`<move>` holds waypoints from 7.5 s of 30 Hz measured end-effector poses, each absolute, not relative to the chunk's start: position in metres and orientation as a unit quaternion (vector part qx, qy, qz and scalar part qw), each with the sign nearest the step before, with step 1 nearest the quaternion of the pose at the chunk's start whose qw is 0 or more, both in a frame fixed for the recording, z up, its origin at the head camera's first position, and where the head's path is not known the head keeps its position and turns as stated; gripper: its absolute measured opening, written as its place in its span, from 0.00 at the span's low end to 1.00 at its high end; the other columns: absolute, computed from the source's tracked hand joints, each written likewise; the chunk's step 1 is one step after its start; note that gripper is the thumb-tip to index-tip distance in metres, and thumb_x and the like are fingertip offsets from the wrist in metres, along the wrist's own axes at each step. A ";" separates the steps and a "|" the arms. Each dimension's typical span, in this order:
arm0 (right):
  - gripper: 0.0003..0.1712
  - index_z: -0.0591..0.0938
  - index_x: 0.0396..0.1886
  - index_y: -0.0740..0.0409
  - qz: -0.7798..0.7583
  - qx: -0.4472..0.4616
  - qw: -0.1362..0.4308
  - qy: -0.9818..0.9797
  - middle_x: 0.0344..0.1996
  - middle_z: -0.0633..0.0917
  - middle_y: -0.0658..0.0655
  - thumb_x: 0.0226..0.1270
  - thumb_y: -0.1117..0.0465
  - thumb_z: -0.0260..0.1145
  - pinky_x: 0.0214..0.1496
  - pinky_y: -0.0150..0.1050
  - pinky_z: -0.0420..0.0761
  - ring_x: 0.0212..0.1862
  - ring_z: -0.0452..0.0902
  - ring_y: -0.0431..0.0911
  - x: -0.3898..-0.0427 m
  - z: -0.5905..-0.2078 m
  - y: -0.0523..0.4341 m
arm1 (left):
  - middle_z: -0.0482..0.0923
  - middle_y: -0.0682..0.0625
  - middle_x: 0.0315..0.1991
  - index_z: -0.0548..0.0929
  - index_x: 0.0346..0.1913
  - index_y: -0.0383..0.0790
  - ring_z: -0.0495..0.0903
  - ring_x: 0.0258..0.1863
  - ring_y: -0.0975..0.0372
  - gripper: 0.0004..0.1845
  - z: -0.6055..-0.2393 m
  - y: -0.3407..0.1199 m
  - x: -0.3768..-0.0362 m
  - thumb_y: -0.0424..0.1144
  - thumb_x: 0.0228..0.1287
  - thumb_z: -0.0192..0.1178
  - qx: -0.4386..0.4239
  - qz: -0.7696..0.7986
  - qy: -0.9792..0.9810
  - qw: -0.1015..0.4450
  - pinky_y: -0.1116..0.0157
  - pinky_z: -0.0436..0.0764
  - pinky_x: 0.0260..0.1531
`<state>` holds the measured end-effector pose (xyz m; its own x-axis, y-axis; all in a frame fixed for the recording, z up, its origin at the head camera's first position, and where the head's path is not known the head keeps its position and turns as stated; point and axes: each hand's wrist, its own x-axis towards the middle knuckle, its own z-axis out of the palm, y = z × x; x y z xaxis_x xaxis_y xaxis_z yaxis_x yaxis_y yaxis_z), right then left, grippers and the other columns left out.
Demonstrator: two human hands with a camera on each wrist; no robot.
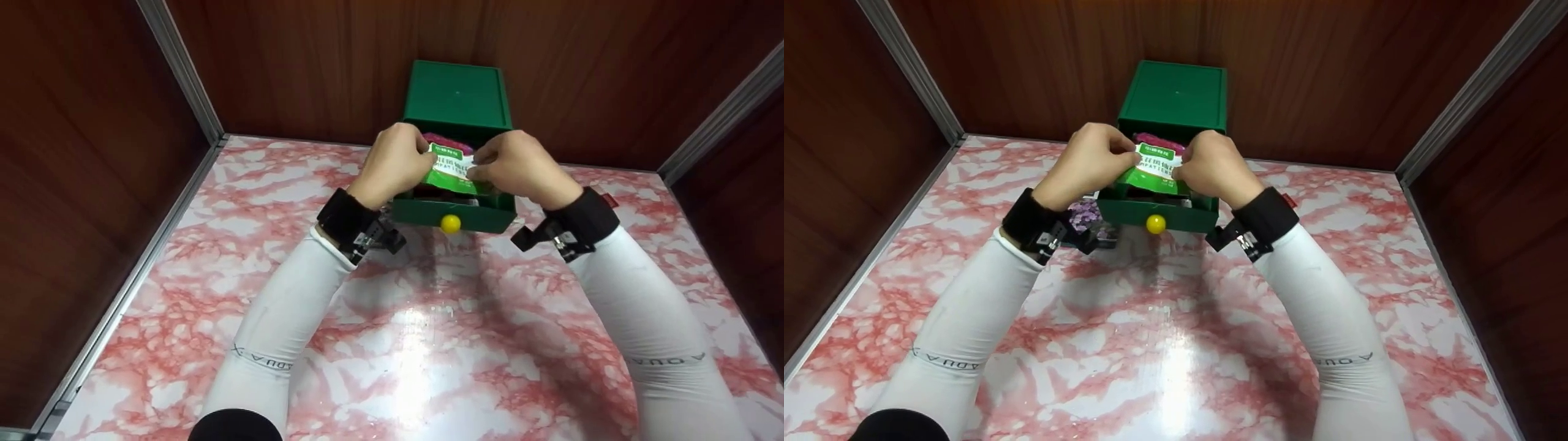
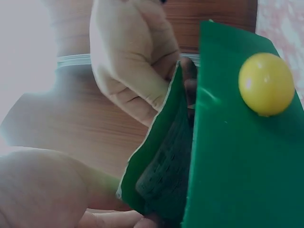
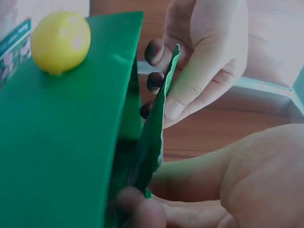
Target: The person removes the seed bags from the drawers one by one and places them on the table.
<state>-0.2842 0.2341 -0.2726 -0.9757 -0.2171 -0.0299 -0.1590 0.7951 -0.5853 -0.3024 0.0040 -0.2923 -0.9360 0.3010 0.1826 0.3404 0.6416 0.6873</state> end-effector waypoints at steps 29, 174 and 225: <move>0.29 0.79 0.73 0.65 -0.456 -0.074 -0.021 0.887 0.48 0.85 0.60 0.78 0.62 0.75 0.37 0.32 0.84 0.38 0.82 0.49 -0.263 -0.284 0.171 | 0.89 0.41 0.52 0.91 0.59 0.31 0.85 0.48 0.55 0.16 -0.307 -0.070 -0.285 0.36 0.74 0.71 -0.127 -0.525 -0.838 0.075 0.61 0.85 0.47; 0.34 0.75 0.77 0.72 -0.357 -0.252 -0.007 0.900 0.67 0.81 0.69 0.85 0.53 0.70 0.66 0.48 0.83 0.60 0.82 0.56 -0.289 -0.433 0.032 | 0.89 0.35 0.54 0.89 0.62 0.30 0.88 0.52 0.45 0.21 -0.474 -0.193 -0.321 0.44 0.82 0.65 -0.009 -0.393 -0.910 0.132 0.45 0.84 0.53; 0.21 0.84 0.68 0.68 -0.314 -0.147 -0.053 0.936 0.59 0.87 0.67 0.90 0.57 0.62 0.63 0.58 0.82 0.51 0.82 0.58 -0.287 -0.288 0.230 | 0.89 0.44 0.56 0.86 0.66 0.33 0.87 0.54 0.56 0.20 -0.305 -0.062 -0.298 0.43 0.82 0.68 -0.205 -0.442 -0.862 0.140 0.60 0.84 0.60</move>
<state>-0.2868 0.2304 -0.2881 -0.9513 -0.2417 0.1913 -0.3081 0.7597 -0.5727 -0.2981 -0.0621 -0.3048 -0.8766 0.2303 0.4226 0.4776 0.5242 0.7051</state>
